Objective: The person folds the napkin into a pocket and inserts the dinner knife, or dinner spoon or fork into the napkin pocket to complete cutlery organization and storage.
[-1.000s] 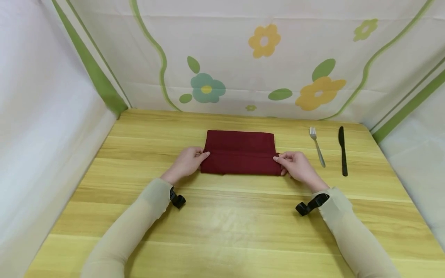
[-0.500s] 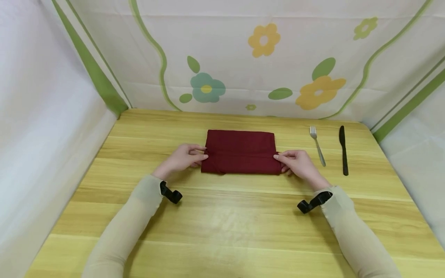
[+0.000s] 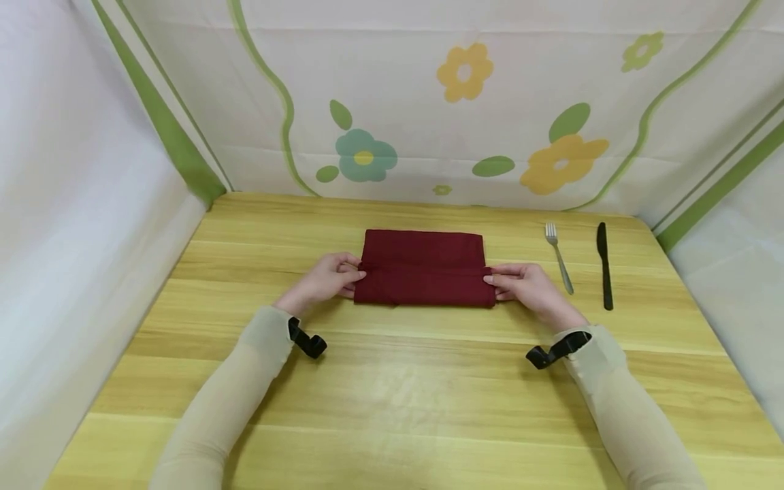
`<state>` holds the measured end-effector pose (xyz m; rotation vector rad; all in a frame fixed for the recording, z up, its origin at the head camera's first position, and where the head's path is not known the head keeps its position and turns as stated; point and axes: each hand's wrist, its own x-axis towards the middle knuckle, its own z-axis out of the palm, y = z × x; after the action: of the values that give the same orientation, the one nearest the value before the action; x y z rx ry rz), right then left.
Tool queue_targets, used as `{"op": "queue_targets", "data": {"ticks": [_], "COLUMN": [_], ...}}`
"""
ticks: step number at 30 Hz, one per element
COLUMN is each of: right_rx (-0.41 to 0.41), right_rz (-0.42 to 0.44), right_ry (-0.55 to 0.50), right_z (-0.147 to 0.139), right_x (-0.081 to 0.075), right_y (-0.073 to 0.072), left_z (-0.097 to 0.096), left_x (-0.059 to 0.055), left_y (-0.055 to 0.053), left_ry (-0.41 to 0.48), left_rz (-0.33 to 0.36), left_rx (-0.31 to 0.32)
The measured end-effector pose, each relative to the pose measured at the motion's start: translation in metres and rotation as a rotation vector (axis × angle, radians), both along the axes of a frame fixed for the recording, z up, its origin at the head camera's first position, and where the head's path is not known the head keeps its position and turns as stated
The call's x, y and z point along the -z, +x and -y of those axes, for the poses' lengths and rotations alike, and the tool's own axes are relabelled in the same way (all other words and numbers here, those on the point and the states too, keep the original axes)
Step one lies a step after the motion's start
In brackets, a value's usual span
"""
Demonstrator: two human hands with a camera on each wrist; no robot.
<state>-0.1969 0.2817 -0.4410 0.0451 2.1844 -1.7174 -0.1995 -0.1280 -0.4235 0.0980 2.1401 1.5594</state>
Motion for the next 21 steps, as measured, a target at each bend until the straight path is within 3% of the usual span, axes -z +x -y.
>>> {"op": "queue_targets", "data": {"ticks": [9, 21], "right_rx": [0.036, 0.067], "right_rz": [-0.008, -0.064], "right_ry": [0.052, 0.118], "right_z": [0.0070, 0.0080], "right_x": [0.0026, 0.0069], "right_y": [-0.0053, -0.0078], "left_z": [-0.0051, -0.0057], "left_x": [0.0013, 0.0047], "left_y": [-0.0001, -0.0021], "left_ry": [-0.060, -0.063], "left_rz": [0.002, 0.000], "left_rx": [-0.038, -0.066]}}
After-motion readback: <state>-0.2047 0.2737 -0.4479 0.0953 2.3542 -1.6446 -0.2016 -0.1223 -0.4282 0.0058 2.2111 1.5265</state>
